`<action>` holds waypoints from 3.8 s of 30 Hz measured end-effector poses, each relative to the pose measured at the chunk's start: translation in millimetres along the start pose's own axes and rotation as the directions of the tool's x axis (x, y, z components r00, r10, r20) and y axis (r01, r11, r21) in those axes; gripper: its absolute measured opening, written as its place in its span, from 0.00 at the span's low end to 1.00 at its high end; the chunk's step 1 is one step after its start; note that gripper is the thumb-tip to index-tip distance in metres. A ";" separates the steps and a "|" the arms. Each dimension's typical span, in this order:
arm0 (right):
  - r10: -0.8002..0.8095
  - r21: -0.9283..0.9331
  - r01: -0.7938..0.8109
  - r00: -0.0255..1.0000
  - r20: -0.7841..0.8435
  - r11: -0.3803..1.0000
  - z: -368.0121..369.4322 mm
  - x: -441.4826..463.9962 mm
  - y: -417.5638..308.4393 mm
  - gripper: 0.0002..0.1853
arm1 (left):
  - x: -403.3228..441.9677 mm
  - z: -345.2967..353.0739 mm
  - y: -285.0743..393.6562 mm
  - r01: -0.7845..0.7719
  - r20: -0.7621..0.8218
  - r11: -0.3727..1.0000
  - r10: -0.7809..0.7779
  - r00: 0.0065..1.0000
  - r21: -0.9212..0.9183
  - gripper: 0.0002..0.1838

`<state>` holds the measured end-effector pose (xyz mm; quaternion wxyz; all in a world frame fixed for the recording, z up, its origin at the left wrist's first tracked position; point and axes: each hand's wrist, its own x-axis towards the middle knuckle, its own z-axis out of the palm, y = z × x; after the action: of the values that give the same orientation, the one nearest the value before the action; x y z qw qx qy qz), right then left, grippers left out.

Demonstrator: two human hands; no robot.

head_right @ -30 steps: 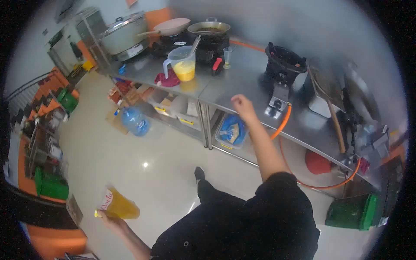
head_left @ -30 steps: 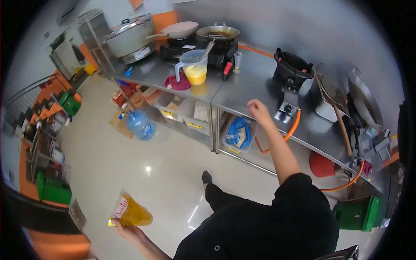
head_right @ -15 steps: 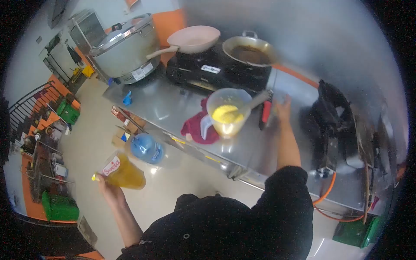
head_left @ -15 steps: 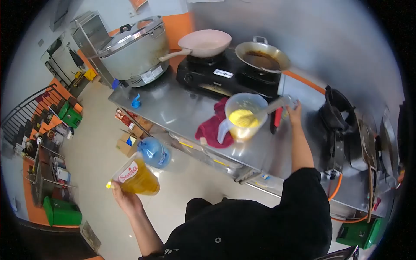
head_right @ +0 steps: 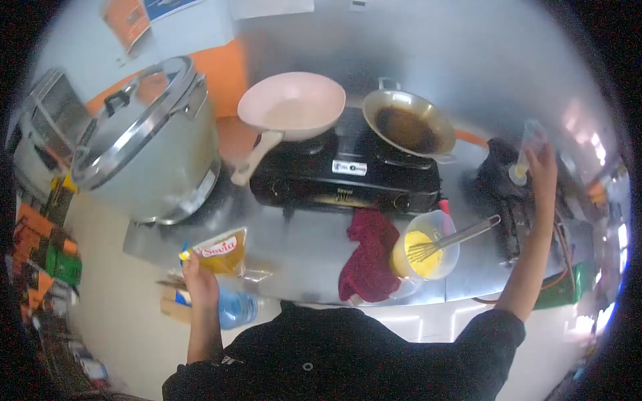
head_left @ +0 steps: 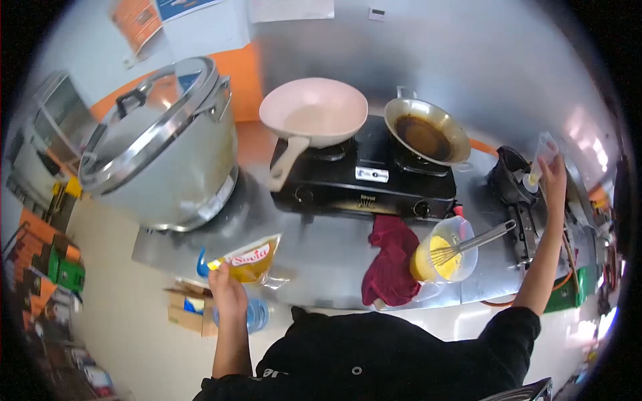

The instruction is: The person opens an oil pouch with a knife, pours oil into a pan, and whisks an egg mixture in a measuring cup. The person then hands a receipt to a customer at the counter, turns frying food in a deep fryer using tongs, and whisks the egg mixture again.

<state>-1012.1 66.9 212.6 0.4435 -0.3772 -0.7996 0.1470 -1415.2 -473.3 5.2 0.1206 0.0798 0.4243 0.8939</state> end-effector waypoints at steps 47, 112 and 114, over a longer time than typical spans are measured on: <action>-0.110 0.818 -0.392 0.873 0.475 0.422 324.4 -225.5 -199.5 0.32 | 53.0 -63.4 -43.5 -0.272 0.227 -0.106 0.857 0.462 0.956 0.16; -0.443 0.732 -0.165 0.702 0.558 0.661 320.8 -270.7 -222.5 0.28 | 22.5 10.4 42.9 -0.506 0.436 0.437 0.256 0.863 0.744 0.27; -0.431 0.727 -0.187 0.698 0.571 0.661 321.1 -271.9 -221.4 0.28 | 22.8 9.0 44.6 -0.511 0.446 0.422 0.248 0.860 0.749 0.27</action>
<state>-1292.7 -249.4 -4.8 0.2260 -0.0174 -0.7992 0.5567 -1441.5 -487.4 46.5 -0.0848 0.3424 0.7540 0.5541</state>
